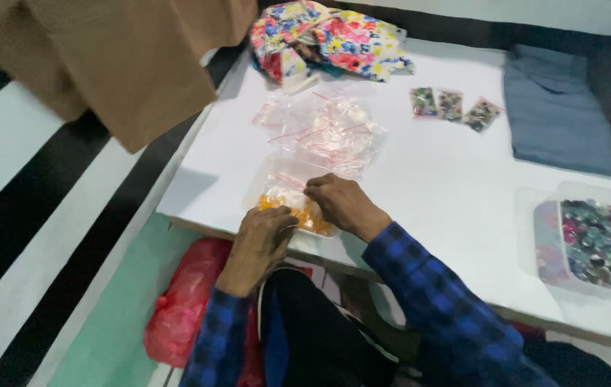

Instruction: Sorting small colorful buttons from a container and placing them into small plastic bags

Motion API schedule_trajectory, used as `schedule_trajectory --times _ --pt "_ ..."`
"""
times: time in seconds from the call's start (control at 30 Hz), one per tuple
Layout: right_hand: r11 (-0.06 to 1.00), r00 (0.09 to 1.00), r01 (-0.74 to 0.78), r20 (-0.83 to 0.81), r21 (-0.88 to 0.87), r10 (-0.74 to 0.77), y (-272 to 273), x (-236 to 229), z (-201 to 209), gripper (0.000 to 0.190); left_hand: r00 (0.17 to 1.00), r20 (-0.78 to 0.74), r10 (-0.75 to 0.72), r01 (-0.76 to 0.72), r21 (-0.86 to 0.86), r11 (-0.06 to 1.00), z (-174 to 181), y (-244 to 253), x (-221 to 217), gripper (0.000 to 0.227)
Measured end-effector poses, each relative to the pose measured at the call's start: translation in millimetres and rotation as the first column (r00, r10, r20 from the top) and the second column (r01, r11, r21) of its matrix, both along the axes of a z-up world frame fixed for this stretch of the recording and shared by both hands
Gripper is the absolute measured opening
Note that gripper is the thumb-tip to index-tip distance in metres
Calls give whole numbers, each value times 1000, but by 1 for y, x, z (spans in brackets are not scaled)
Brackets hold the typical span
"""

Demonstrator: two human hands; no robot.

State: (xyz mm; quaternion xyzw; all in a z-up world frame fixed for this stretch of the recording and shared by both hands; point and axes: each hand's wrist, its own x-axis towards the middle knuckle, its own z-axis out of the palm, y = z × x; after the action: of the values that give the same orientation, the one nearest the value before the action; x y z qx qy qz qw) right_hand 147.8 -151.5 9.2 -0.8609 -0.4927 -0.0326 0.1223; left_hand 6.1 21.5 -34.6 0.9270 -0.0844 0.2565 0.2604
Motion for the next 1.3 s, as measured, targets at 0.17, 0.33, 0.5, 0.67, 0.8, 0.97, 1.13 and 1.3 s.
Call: schedule_trajectory --times 0.17,0.33,0.5,0.67,0.8,0.97,1.13,1.3 --pt "988 995 5 102 157 -22 -3 -2 -12 13 993 29 -111 111 15 994 55 -5 -14 32" --pt "918 983 -1 170 397 -73 -22 -21 8 10 974 63 -218 217 23 976 94 -34 -16 26" --pt "858 976 94 123 505 -179 -93 -46 57 22 971 173 -164 193 -167 967 135 -106 -13 19" --pt "803 936 290 22 520 -352 -221 -48 101 18 900 210 -382 424 -219 879 131 -192 18 16" --pt "793 812 584 -123 173 -570 -350 -28 107 14 796 176 -579 603 -149 784 132 -272 50 9" --pt "646 613 654 -225 -393 -758 -412 -25 121 23 656 -62 -753 752 -30 658 124 -359 93 9" --pt "511 490 602 -222 -613 -843 -435 -20 91 19 634 -407 -657 752 129 646 84 -425 138 15" --pt "501 500 620 -188 -604 -845 -459 -2 44 22 764 -252 -593 641 396 658 14 -452 168 8"
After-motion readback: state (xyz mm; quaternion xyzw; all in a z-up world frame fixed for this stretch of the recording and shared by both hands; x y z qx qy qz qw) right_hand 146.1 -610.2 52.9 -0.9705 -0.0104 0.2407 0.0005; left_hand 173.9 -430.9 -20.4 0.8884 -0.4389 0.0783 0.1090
